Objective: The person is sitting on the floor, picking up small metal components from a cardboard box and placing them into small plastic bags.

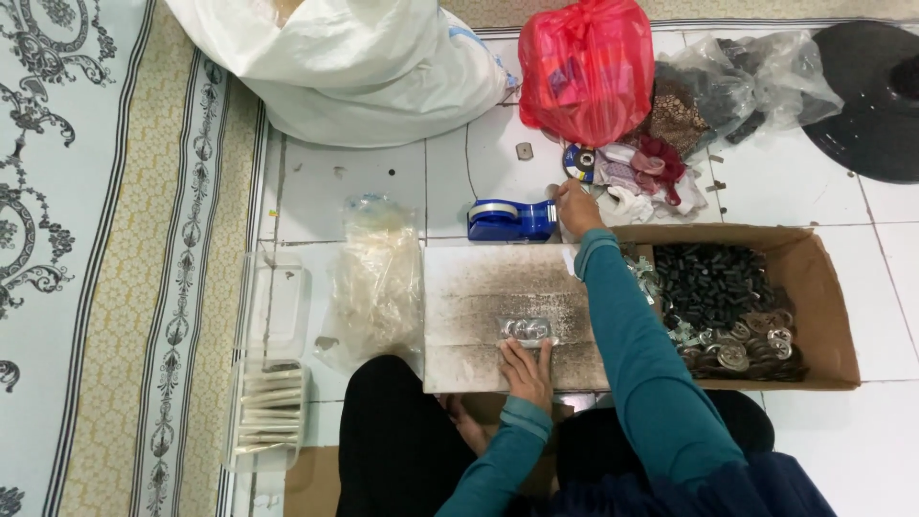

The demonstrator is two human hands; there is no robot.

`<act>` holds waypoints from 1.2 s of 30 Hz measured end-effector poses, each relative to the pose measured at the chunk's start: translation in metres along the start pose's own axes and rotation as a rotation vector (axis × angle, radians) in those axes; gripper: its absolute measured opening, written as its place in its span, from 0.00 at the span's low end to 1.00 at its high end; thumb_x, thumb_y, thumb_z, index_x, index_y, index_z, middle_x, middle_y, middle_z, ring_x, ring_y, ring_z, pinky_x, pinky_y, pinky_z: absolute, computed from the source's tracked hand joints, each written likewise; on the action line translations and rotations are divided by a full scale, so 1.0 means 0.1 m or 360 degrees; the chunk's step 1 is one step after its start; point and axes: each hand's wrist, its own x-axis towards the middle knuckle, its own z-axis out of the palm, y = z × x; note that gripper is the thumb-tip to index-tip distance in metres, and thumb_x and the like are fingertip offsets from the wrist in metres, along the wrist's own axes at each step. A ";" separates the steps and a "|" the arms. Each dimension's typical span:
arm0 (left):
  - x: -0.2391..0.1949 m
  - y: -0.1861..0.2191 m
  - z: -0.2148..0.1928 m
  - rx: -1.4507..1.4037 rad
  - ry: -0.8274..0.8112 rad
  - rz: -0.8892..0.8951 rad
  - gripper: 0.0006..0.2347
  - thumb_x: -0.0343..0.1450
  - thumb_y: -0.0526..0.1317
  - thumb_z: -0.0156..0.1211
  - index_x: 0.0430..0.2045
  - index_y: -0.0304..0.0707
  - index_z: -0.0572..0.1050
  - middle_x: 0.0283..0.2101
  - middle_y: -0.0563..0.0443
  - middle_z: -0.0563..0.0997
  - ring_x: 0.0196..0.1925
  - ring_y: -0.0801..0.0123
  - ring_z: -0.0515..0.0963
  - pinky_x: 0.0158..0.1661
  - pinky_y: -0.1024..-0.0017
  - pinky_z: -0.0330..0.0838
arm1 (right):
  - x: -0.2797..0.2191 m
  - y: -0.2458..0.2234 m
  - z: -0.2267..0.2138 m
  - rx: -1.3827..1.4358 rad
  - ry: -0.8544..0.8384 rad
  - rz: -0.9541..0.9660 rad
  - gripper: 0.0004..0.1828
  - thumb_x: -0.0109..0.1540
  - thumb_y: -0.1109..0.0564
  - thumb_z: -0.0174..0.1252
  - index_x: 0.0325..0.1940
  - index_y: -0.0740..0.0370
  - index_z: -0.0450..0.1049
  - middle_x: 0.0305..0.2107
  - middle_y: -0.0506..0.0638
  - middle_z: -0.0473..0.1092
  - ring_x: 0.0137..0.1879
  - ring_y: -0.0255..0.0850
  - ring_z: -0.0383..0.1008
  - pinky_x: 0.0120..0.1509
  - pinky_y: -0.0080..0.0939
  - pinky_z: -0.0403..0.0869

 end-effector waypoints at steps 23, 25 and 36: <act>-0.07 0.07 0.06 -0.0078 -0.0190 0.0038 0.25 0.77 0.34 0.29 0.74 0.31 0.43 0.61 0.03 0.61 0.64 0.08 0.60 0.48 0.39 0.62 | -0.43 -0.09 -0.10 0.0458 0.0201 0.0129 0.17 0.67 0.64 0.52 0.59 0.52 0.63 0.43 0.56 0.72 0.59 0.55 0.73 0.64 0.55 0.72; -0.04 0.08 0.12 -0.0078 -0.0206 0.0021 0.25 0.78 0.35 0.28 0.74 0.31 0.43 0.62 0.03 0.61 0.64 0.09 0.60 0.49 0.39 0.62 | -0.51 -0.20 -0.20 0.0685 0.0285 0.0110 0.16 0.69 0.63 0.52 0.60 0.52 0.64 0.44 0.57 0.71 0.60 0.54 0.72 0.64 0.56 0.72; -0.03 0.05 0.04 -0.0104 -0.0291 0.0043 0.25 0.78 0.33 0.28 0.74 0.32 0.42 0.62 0.02 0.61 0.64 0.09 0.60 0.49 0.38 0.62 | -1.61 -0.23 -0.36 0.1283 -0.0200 -0.0407 0.36 0.58 0.64 0.66 0.69 0.55 0.65 0.35 0.50 0.76 0.46 0.36 0.74 0.56 0.37 0.74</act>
